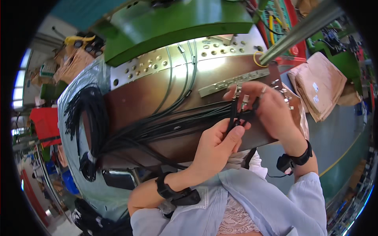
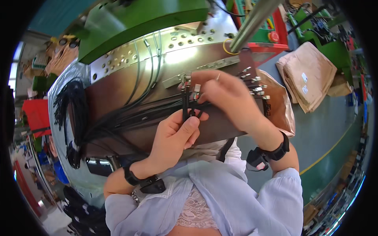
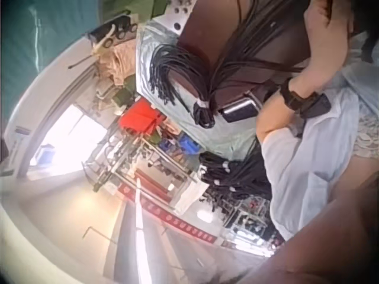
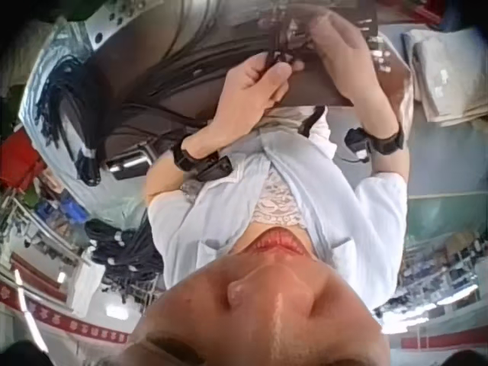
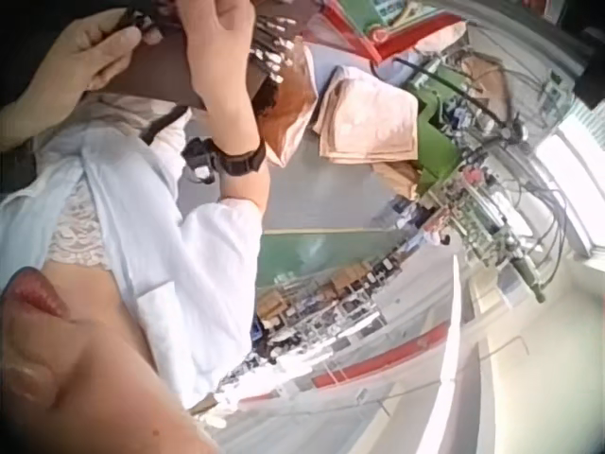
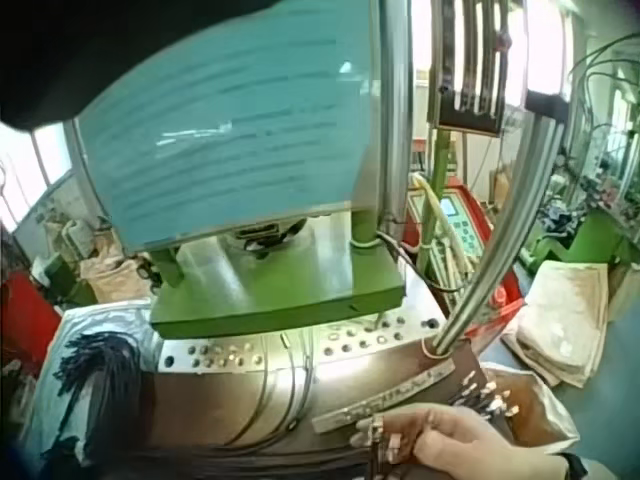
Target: The person picks up a bundle of cables, separates individual cables, and inserts the connectors into a metal fixture. They then place the cables into a machine to be processed before removing them and repeating the task.
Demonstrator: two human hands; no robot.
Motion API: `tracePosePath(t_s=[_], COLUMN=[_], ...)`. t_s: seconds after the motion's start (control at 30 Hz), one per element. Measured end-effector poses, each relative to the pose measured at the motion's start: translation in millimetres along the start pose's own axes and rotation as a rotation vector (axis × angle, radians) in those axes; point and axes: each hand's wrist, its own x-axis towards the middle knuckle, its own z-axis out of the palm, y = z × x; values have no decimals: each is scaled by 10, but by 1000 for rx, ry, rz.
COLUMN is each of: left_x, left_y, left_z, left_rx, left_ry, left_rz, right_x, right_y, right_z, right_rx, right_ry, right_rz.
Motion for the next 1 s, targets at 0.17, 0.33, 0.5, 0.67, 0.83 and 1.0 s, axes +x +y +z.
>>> tracePosePath(t_s=[0.17,0.33,0.5,0.67,0.83,1.0], left_x=[-162,-271,-282,-262,-263,-303], left_y=[-233,-204,-227,-262,-282,-253], left_z=[-259,-428,-450,-387,-423,-419], left_rx=[-66,-107,-179,-167,-218,-201], left_ry=[159,141,185,251,268,219], left_rz=[161,181,88,137,220,132], right_x=[175,428,606,371,274,336], right_y=[88,-107,122,97,49,116], right_z=[552,291,39,332,731,551], right_rx=[44,-1190,-1211,-893,-633,-1274], right_ry=[-292,-72,-81,-39,-152,110], right_rz=[302,-755,-519,-415,85,-930])
